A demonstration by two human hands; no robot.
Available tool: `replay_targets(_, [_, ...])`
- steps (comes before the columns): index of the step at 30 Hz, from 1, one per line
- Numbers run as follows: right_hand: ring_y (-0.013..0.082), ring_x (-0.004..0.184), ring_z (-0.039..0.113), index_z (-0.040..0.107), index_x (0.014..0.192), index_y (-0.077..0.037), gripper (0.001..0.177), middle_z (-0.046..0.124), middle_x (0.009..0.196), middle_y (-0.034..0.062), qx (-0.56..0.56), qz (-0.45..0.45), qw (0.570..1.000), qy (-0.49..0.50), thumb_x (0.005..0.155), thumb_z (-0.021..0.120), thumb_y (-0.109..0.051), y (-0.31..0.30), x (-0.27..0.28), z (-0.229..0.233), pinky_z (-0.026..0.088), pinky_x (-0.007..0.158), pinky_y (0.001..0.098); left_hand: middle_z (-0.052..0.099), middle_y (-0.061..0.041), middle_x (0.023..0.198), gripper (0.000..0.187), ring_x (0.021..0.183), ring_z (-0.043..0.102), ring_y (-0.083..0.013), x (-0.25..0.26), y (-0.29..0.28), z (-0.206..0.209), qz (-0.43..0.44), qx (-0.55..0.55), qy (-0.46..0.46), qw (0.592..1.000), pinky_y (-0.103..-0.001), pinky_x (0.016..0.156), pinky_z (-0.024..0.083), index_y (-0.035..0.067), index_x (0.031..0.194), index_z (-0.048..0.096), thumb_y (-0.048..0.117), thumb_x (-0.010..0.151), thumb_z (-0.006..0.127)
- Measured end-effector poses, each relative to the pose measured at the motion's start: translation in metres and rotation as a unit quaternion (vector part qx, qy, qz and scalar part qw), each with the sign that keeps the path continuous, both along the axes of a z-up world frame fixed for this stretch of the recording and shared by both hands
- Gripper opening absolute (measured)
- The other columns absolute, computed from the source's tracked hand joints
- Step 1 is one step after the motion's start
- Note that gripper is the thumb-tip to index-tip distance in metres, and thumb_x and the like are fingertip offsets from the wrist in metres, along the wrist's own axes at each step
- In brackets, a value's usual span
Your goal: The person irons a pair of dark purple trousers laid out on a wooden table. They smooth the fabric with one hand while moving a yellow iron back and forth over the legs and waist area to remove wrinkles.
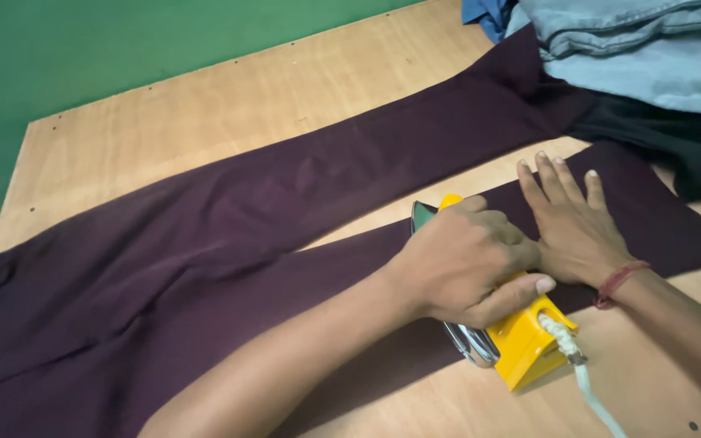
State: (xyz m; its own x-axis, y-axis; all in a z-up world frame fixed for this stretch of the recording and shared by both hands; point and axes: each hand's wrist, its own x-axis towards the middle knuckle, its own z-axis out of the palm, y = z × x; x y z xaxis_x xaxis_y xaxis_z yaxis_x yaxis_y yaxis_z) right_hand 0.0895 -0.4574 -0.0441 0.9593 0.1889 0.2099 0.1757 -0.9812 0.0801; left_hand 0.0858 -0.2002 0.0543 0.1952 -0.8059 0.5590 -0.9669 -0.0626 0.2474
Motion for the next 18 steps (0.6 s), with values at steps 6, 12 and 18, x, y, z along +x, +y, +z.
replay_targets(6, [0.0366, 0.152, 0.017, 0.021, 0.159, -0.004, 0.099, 0.021, 0.163, 0.0231, 0.032, -0.021, 0.999, 0.024, 0.089, 0.043, -0.07, 0.008, -0.002, 0.008, 0.013, 0.116, 0.0642, 0.055, -0.012, 0.058, 0.041, 0.059, 0.056, -0.0337, -0.003, 0.018, -0.01, 0.016, 0.007, 0.026, 1.0, -0.048, 0.067, 0.043, 0.012, 0.066, 0.064, 0.042, 0.091, 0.054])
replay_targets(12, [0.0354, 0.152, 0.021, 0.024, 0.159, -0.004, 0.099, 0.025, 0.164, 0.0216, 0.023, -0.025, 0.999, 0.012, 0.089, 0.041, -0.072, 0.008, -0.002, 0.009, 0.015, 0.117, 0.0638, 0.055, -0.011, 0.061, 0.038, 0.062, 0.057, -0.0327, -0.018, 0.058, -0.008, 0.029, 0.015, 0.043, 0.999, -0.048, 0.068, 0.041, 0.011, 0.065, 0.061, 0.041, 0.088, 0.056])
replay_targets(18, [0.0334, 0.152, 0.02, 0.026, 0.159, -0.004, 0.099, 0.025, 0.164, 0.0205, 0.006, -0.027, 0.999, 0.018, 0.09, 0.038, -0.074, -0.001, 0.003, 0.003, 0.015, 0.116, 0.0636, 0.056, -0.01, 0.061, 0.038, 0.063, 0.057, -0.0311, -0.03, 0.091, -0.007, 0.046, 0.029, 0.048, 0.997, -0.047, 0.068, 0.041, 0.011, 0.066, 0.063, 0.041, 0.087, 0.054])
